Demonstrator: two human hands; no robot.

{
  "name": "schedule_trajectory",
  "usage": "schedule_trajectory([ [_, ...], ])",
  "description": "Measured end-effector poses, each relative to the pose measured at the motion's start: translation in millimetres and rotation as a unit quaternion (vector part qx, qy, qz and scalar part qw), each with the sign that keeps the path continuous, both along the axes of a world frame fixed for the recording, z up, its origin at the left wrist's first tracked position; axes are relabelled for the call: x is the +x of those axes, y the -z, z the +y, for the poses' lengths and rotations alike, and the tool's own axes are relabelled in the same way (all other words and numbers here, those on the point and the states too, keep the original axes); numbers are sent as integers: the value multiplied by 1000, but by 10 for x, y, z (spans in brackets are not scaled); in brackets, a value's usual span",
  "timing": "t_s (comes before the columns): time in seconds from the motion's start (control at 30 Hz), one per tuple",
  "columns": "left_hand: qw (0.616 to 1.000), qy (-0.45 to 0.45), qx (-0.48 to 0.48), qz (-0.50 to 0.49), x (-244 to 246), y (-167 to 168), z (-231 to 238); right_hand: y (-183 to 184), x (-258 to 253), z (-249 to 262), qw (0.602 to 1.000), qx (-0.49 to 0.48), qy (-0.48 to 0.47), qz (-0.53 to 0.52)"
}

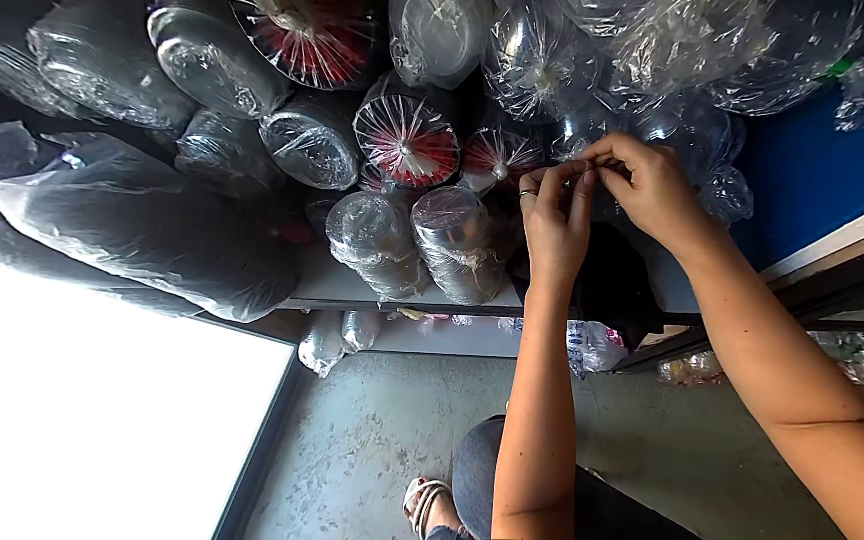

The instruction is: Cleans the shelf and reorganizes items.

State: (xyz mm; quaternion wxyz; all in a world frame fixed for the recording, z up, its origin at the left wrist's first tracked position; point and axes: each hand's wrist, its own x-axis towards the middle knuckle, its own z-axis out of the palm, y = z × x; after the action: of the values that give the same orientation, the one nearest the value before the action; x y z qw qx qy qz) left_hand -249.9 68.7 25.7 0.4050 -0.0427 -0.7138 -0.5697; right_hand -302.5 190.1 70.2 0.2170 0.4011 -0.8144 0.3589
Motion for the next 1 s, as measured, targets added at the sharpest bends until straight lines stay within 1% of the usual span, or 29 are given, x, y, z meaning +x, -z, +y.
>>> schedule_trajectory([
  [0.1,1000,23,4,-8,24,2,-53,41,-21,-2,1000,-25,-4,-5],
  [0.2,998,29,42,-44,40,-11,-103,60,-34,-17,999,-38,1,-14],
  [0.4,996,15,62,-55,0,-9,-65,30,-28,15,1000,-16,-13,-20],
  [0.47,996,-1,56,-71,-4,-18,-49,12,-15,34,1000,4,-14,-1],
  [0.53,994,-7,51,-97,-1,-20,-39,-10,16,25,998,44,-3,42],
  [0.63,991,14,58,-123,28,-35,-17,1,27,-12,989,97,11,112],
  [0.67,990,21,73,-122,13,-39,-11,6,22,-17,987,106,11,123],
  [0.73,986,39,109,-121,2,-56,-10,12,5,-11,988,99,-1,115],
  [0.87,969,91,195,-119,8,-105,-34,-14,-26,46,996,50,-42,67],
  [1.0,963,109,222,-104,6,-115,-51,-29,-40,112,996,32,-73,42],
])
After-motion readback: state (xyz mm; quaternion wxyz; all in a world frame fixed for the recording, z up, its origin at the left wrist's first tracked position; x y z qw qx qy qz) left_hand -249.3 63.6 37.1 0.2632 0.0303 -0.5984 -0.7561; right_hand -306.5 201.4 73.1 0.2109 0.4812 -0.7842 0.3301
